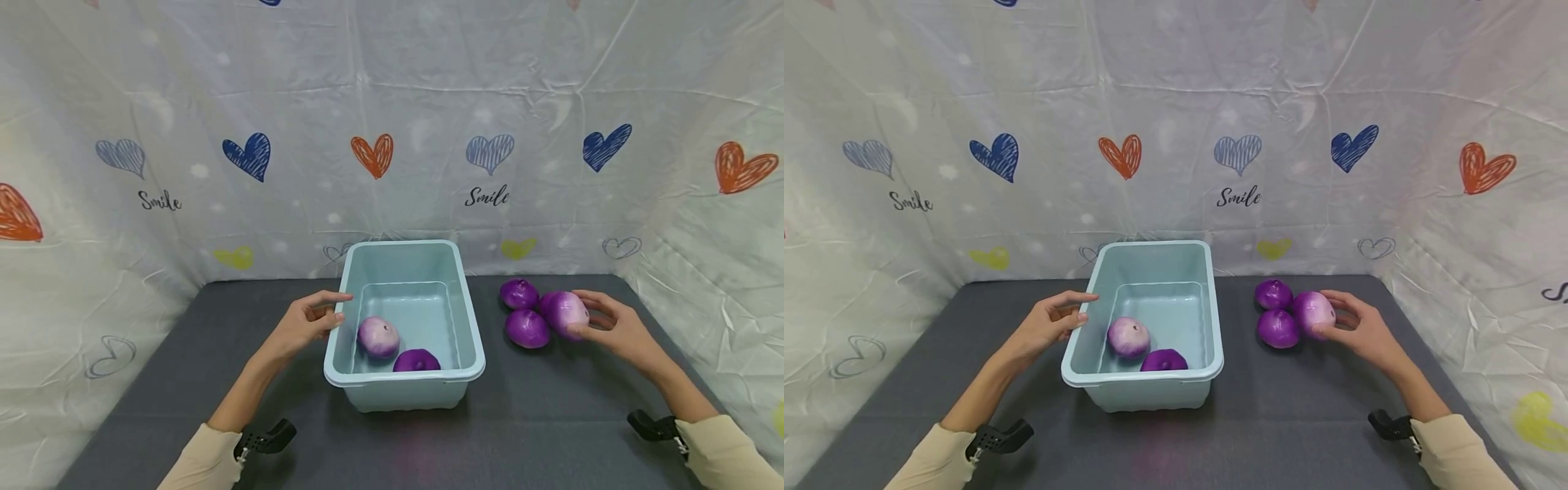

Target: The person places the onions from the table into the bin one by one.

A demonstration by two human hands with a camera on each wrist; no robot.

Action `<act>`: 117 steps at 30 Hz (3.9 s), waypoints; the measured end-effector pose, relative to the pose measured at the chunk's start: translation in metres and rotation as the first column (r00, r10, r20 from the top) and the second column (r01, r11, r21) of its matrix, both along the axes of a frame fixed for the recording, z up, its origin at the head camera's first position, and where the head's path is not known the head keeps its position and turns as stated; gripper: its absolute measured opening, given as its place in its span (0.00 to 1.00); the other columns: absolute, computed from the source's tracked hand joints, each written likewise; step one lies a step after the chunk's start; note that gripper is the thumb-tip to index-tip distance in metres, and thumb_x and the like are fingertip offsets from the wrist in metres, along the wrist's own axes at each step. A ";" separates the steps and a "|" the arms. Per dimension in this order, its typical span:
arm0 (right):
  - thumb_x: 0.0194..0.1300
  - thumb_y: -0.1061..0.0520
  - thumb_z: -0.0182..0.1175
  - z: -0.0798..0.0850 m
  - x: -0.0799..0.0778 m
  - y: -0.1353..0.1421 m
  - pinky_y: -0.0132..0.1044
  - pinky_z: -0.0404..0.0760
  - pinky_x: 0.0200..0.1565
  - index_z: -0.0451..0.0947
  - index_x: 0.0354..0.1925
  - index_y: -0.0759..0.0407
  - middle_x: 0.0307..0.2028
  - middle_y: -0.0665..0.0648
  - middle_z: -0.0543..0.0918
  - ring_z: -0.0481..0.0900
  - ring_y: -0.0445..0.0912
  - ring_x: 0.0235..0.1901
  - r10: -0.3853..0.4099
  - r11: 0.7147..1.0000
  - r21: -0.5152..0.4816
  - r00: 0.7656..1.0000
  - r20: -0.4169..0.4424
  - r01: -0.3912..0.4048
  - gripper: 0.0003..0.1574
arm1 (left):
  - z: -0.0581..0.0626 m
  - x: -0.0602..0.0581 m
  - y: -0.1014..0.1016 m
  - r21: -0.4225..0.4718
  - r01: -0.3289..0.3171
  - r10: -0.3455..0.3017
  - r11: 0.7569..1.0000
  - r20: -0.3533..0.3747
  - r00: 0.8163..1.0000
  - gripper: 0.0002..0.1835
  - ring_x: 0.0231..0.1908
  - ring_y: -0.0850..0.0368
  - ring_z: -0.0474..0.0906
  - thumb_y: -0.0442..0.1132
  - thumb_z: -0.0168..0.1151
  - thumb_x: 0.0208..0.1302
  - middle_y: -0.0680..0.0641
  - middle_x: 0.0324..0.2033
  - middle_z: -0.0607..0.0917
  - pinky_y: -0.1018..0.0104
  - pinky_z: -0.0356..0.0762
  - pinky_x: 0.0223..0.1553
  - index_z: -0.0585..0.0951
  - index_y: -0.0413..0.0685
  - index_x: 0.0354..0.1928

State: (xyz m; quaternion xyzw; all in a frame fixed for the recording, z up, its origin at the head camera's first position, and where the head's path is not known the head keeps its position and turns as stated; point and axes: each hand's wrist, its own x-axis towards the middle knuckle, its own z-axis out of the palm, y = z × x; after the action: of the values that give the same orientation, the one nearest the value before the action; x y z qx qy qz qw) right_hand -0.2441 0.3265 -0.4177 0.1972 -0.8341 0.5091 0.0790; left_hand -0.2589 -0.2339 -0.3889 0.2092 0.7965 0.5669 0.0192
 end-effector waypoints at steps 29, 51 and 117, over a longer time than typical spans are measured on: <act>0.70 0.62 0.66 0.033 -0.030 -0.054 0.32 0.73 0.57 0.66 0.74 0.59 0.70 0.64 0.65 0.70 0.49 0.66 0.088 0.986 -0.148 0.996 0.030 -0.083 0.39 | -0.001 0.000 -0.001 0.000 -0.001 0.001 1.000 -0.016 1.000 0.21 0.25 0.56 0.66 0.38 0.63 0.74 0.44 0.24 0.72 0.62 0.70 0.30 0.77 0.35 0.63; 0.68 0.62 0.68 0.057 -0.047 -0.101 0.36 0.74 0.58 0.69 0.72 0.56 0.67 0.60 0.71 0.73 0.52 0.63 0.149 0.967 -0.206 0.989 -0.010 -0.148 0.37 | 0.002 0.002 0.000 -0.029 -0.015 0.014 0.999 -0.005 1.000 0.21 0.29 0.49 0.73 0.39 0.64 0.73 0.42 0.27 0.77 0.59 0.76 0.33 0.78 0.37 0.63; 0.69 0.70 0.62 0.055 -0.050 -0.104 0.45 0.78 0.55 0.64 0.71 0.70 0.65 0.63 0.73 0.74 0.61 0.62 0.383 0.886 -0.277 0.924 -0.013 -0.372 0.35 | 0.002 0.002 0.001 -0.029 -0.023 0.022 0.999 -0.011 1.000 0.19 0.29 0.50 0.72 0.38 0.63 0.73 0.41 0.29 0.79 0.62 0.74 0.31 0.80 0.41 0.63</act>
State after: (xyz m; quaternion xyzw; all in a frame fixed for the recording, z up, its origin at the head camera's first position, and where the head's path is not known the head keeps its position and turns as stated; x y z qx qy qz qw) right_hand -0.2939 0.2228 -0.3631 0.3319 -0.7027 0.6292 -0.0124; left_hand -0.2572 -0.2325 -0.3871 0.2030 0.8071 0.5543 0.0116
